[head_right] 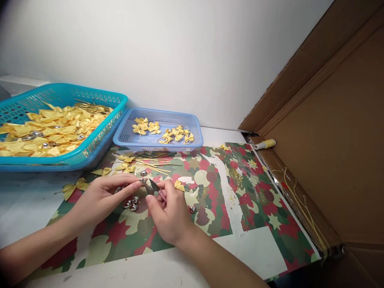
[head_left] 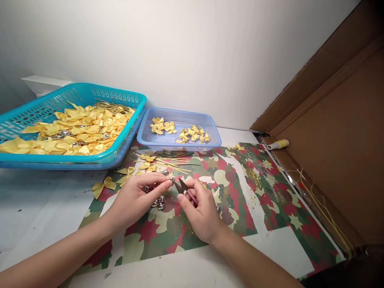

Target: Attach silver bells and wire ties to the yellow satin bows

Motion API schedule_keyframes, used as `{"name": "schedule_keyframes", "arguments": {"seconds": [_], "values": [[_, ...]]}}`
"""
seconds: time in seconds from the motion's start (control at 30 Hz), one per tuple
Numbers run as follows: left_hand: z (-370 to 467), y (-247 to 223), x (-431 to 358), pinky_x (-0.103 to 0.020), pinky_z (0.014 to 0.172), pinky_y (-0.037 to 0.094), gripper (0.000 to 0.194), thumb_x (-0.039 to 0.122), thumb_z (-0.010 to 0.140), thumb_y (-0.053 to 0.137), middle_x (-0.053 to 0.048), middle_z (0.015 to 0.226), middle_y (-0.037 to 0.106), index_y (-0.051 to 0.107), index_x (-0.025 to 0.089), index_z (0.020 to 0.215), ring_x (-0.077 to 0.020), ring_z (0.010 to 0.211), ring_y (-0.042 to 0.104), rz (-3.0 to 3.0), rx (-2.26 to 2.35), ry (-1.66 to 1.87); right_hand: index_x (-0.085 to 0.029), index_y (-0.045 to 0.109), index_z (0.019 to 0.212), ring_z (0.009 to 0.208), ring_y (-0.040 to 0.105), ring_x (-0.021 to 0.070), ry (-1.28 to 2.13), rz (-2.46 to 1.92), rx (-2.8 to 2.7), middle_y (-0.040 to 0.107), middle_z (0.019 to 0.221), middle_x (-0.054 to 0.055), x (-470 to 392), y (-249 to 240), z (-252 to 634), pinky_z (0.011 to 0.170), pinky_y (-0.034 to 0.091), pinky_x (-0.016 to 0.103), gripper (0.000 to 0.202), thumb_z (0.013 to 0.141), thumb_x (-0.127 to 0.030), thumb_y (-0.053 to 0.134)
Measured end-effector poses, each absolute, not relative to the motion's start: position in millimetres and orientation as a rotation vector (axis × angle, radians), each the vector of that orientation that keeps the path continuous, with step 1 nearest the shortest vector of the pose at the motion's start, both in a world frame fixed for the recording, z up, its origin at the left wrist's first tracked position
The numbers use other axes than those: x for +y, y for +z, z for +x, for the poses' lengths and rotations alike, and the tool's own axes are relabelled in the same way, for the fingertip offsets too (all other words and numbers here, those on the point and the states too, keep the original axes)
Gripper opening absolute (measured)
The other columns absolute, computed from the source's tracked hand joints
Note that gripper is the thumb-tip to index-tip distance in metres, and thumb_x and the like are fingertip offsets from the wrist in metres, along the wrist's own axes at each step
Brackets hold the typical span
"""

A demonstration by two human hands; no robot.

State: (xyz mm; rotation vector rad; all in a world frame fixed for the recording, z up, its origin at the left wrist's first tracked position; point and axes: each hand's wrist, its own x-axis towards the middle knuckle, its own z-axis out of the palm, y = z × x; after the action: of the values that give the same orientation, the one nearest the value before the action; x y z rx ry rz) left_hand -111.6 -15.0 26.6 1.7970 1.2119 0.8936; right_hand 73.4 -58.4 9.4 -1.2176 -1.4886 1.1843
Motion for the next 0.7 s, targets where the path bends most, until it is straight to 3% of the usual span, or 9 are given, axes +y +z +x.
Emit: {"name": "schedule_keyframes", "arguments": {"seconds": [0.47,0.7], "values": [[-106.2,28.1,-20.9,-0.023,0.067,0.052,0.025,0.042,0.085,0.064,0.000,0.074,0.074,0.075,0.024,0.072,-0.0164,0.066,0.064,1.720,1.206,0.921,-0.018,0.053,0.093,0.048,0.037,0.0091,1.138,-1.300,-1.477,0.037,0.055,-0.010,-59.5,11.6,70.9,0.047,0.025,0.023,0.014,0.087,-0.029,0.057],[-103.0,31.6,-24.3,-0.022,0.052,0.049,0.026,0.046,0.078,0.070,-0.003,0.070,0.073,0.077,0.022,0.073,-0.0166,0.059,0.061,1.559,1.249,0.927,-0.019,0.051,0.091,0.047,0.037,0.0095,1.078,-1.324,-1.509,0.036,0.055,-0.010,-61.0,10.7,70.3,0.047,0.026,0.023,0.010,0.086,-0.026,0.057]]}}
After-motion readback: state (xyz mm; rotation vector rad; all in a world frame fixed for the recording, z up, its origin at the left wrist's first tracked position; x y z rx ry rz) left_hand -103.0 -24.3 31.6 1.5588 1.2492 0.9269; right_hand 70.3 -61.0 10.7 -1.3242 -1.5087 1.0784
